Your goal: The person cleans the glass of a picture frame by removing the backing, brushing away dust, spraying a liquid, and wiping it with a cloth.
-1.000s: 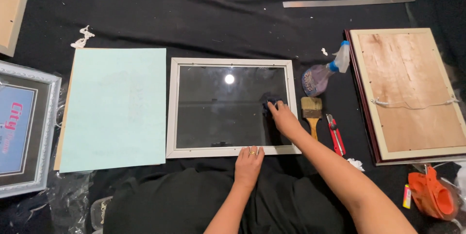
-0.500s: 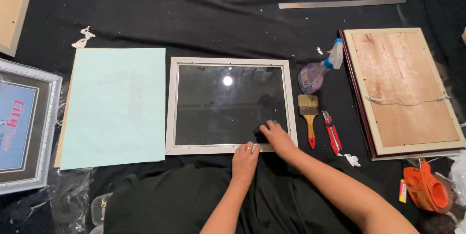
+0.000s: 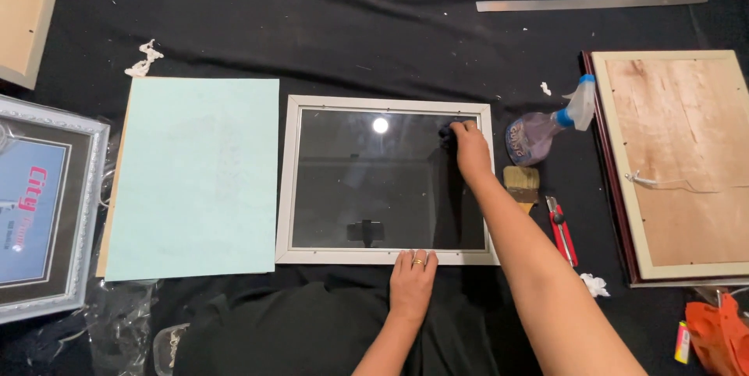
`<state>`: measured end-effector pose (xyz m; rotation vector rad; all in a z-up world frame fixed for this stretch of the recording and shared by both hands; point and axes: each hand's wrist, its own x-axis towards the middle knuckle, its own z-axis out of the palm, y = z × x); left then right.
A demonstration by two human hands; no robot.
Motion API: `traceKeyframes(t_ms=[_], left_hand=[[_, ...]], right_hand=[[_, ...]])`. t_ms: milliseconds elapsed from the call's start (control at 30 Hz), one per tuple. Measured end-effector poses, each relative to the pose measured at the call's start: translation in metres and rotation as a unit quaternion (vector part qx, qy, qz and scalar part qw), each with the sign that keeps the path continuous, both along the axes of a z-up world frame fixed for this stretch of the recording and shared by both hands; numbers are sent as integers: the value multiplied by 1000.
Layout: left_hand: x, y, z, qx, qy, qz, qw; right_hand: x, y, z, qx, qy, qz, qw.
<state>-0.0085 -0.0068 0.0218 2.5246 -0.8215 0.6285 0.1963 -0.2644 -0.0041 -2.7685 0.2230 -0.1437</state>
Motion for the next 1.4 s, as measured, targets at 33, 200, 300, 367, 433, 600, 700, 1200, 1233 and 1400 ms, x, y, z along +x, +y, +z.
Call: traceKeyframes(t_ms=[33, 200, 300, 367, 433, 600, 700, 1200, 1233, 1400], left_hand=[[0, 0, 1, -4, -4, 1, 1000], [-4, 0, -11, 10, 22, -8, 1000], [-8, 1, -14, 13, 22, -9, 1000], [-8, 1, -16, 13, 13, -6, 1000], [-8, 0, -18, 14, 17, -11, 1000], [-9, 0, -22, 10, 0, -8, 1000], [-6, 3, -29, 15, 3, -20, 1000], [-7, 10, -10, 17, -16, 14, 1000], [-7, 8, -9, 20, -25, 23, 999], [-9, 5, -15, 43, -15, 35, 998]], right_hand=[[10, -6, -2, 5, -16, -11, 1000], [35, -24, -17, 21, -19, -66, 997], [26, -28, -30, 25, -13, -67, 997], [16, -23, -22, 23, -2, -56, 998], [-1, -17, -10, 32, 15, 9, 999], [-61, 13, -2, 26, 4, 111, 993], [-96, 32, -4, 1, 14, 181, 983], [-126, 91, 27, -22, 49, 215, 975], [-112, 91, 29, -14, 22, 194, 981], [-31, 83, 14, 13, 10, 115, 993]])
